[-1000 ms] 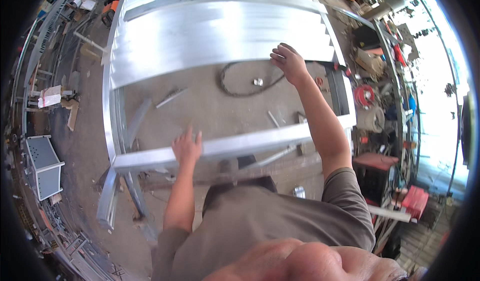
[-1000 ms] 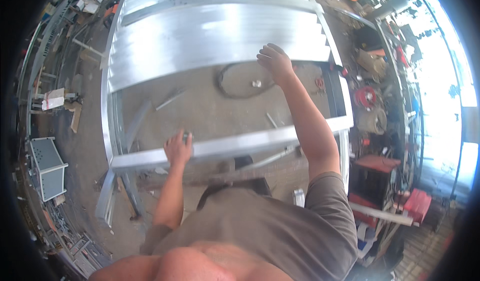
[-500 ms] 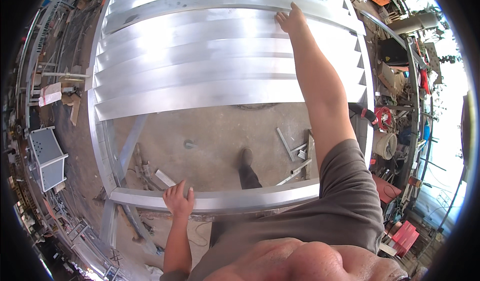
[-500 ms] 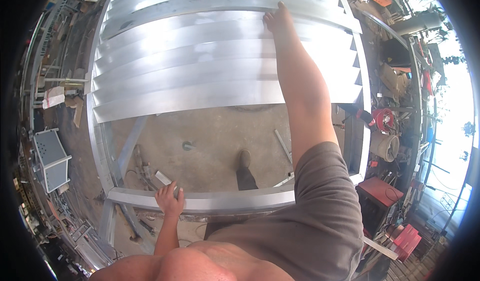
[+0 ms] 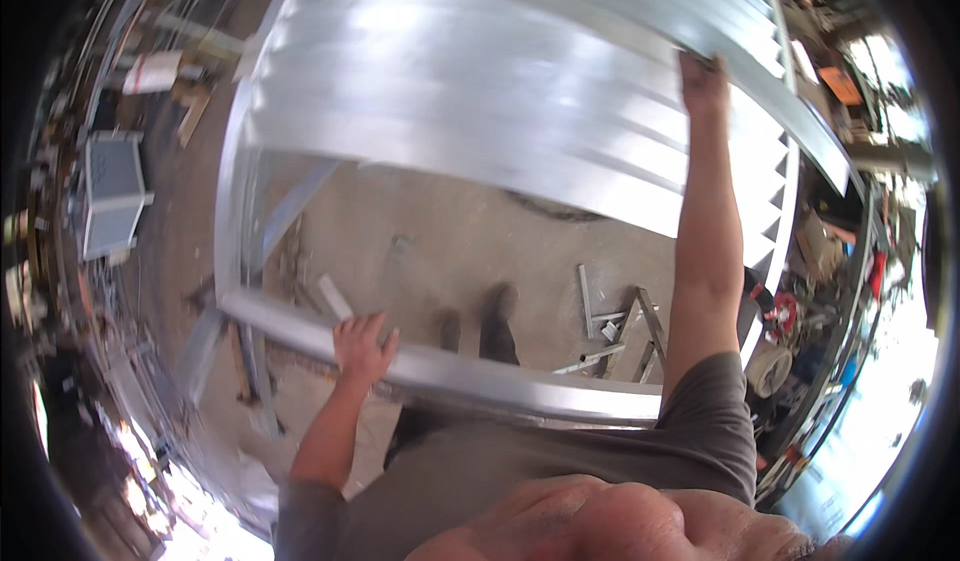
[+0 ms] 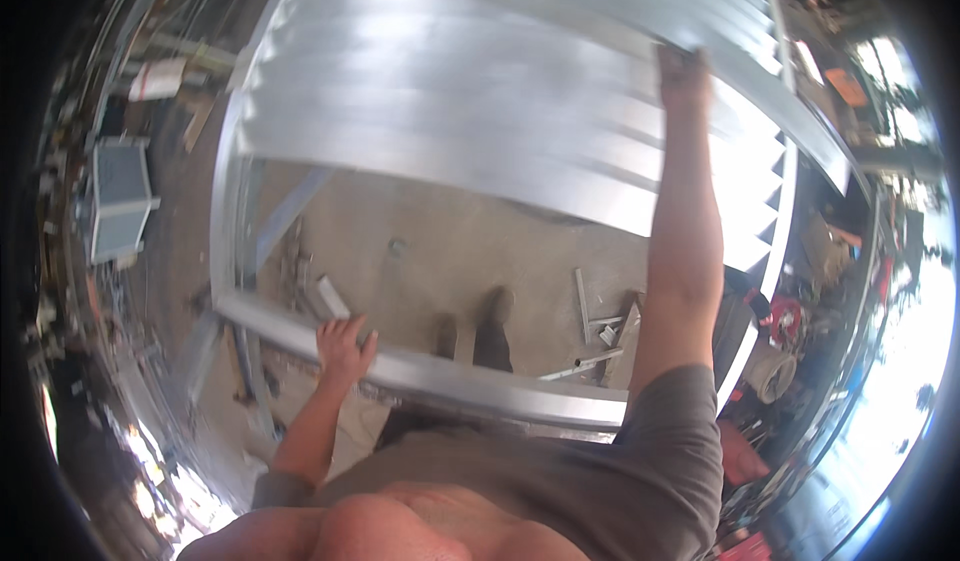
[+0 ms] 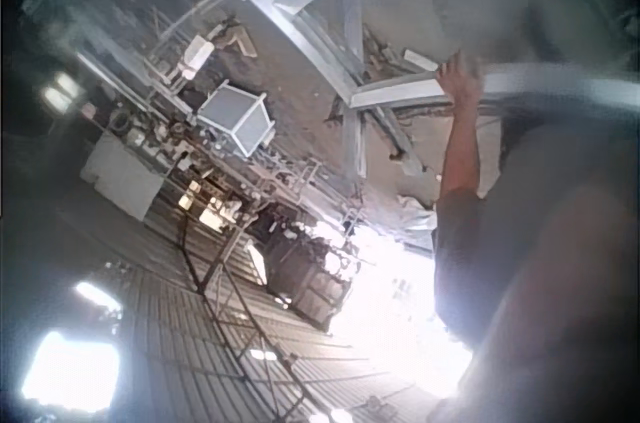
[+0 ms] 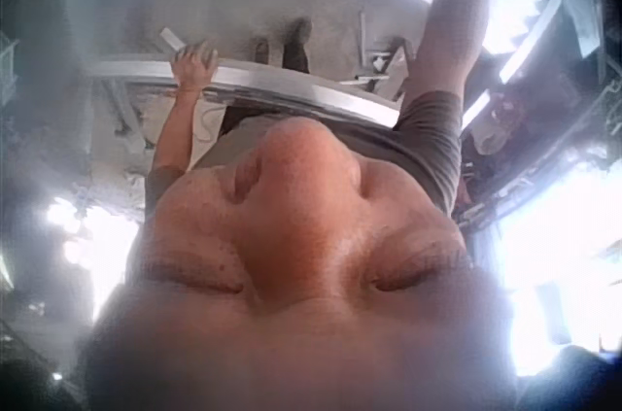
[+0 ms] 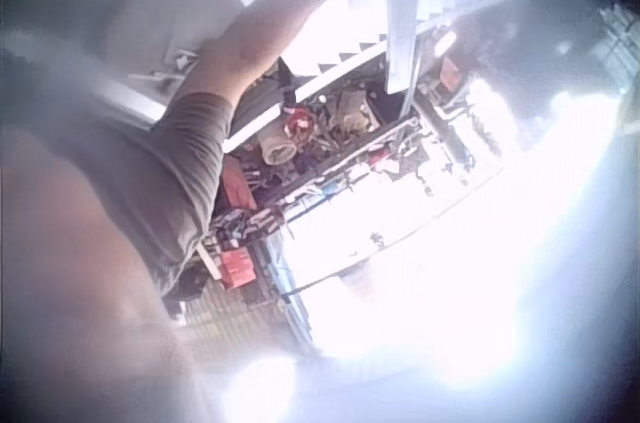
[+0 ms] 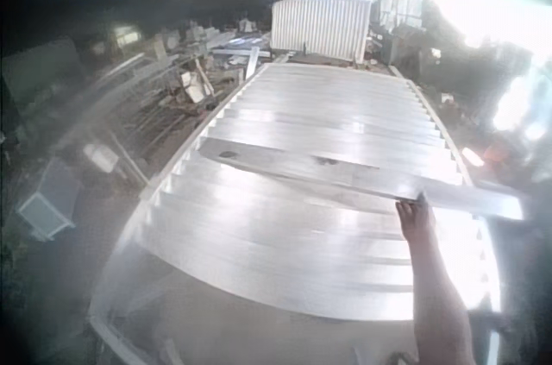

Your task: The person assembles a metal frame by placing rectangular aluminum profiles into a larger frame structure and tack-welding them in place. They repeatedly position and weld multiple profiles, then gather and stack the finished pieces.

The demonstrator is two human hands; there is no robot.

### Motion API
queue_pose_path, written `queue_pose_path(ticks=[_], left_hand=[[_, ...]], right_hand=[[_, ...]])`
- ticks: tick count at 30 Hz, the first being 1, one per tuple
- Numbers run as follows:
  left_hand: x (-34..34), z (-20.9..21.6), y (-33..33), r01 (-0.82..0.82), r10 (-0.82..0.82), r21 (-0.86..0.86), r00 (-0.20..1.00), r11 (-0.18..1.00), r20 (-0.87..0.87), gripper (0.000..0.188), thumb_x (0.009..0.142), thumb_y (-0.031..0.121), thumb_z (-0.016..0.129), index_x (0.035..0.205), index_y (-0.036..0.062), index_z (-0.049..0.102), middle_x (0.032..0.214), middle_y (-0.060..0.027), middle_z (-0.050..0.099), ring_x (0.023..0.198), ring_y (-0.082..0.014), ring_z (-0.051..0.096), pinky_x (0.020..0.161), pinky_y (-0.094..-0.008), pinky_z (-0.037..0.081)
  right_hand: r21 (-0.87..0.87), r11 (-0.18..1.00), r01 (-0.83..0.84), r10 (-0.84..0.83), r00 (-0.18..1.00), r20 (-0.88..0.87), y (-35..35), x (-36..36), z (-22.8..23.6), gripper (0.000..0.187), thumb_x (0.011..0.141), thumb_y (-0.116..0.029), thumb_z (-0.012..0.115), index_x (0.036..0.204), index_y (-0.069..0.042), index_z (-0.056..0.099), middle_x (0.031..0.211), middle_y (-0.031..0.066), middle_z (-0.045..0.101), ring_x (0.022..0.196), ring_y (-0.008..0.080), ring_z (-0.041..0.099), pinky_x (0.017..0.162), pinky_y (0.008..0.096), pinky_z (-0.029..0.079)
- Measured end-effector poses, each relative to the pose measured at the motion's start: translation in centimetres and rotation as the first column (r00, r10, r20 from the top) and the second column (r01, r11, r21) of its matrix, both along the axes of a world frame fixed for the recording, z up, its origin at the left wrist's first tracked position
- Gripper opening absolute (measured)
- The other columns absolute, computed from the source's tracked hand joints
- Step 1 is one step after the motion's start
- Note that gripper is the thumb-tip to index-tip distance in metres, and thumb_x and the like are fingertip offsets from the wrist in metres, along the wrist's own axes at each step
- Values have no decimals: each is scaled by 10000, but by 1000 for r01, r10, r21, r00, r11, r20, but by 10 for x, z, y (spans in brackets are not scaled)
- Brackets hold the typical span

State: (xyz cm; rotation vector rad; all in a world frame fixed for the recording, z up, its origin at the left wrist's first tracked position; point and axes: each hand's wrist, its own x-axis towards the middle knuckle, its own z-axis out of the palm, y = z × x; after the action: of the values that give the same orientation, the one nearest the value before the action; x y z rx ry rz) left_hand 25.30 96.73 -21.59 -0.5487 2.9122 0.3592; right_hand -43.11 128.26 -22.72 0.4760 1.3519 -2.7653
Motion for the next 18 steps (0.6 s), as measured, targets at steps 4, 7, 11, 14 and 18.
queue_pose_path(ticks=[4,7,11,14,18], left_hand=[[8,-6,-4,-1,2,11,998,1000,-67,418,889,404,694,1184,109,723,1094,-77,737,1061,-296,635,977,-452,431],[17,-9,-7,-7,10,30,995,1000,-100,454,889,431,703,1214,115,709,1126,-63,727,1079,-286,626,961,-449,433],[3,10,-5,-48,59,82,990,995,-127,613,853,463,766,1353,131,638,1308,-94,643,1200,-319,581,1015,-486,422],[-39,42,5,9,40,127,925,992,-378,891,775,434,862,1531,165,475,1541,-162,421,1414,-390,411,1159,-542,341],[-121,76,-15,264,-233,5,859,965,-456,1062,729,423,890,1612,203,343,1599,-156,371,1501,-371,332,1240,-554,254]], right_hand=[[240,968,71,-9,969,-248,54,82,50,493,1140,-270,342,1461,94,431,1470,289,523,1374,412,518,1221,540,395],[613,780,127,116,933,-341,87,178,89,489,1140,-233,370,1478,122,379,1503,318,468,1437,429,442,1241,543,375],[571,811,130,-2,976,-219,94,307,121,456,1135,-224,414,1446,109,431,1451,287,519,1401,407,479,1231,568,374],[650,754,93,-41,995,-95,85,390,122,470,1132,-252,416,1491,51,407,1481,235,518,1378,386,514,1185,519,418],[127,988,84,-86,996,6,63,458,93,514,1132,-271,411,1537,39,350,1544,220,465,1436,367,462,1226,533,378]])
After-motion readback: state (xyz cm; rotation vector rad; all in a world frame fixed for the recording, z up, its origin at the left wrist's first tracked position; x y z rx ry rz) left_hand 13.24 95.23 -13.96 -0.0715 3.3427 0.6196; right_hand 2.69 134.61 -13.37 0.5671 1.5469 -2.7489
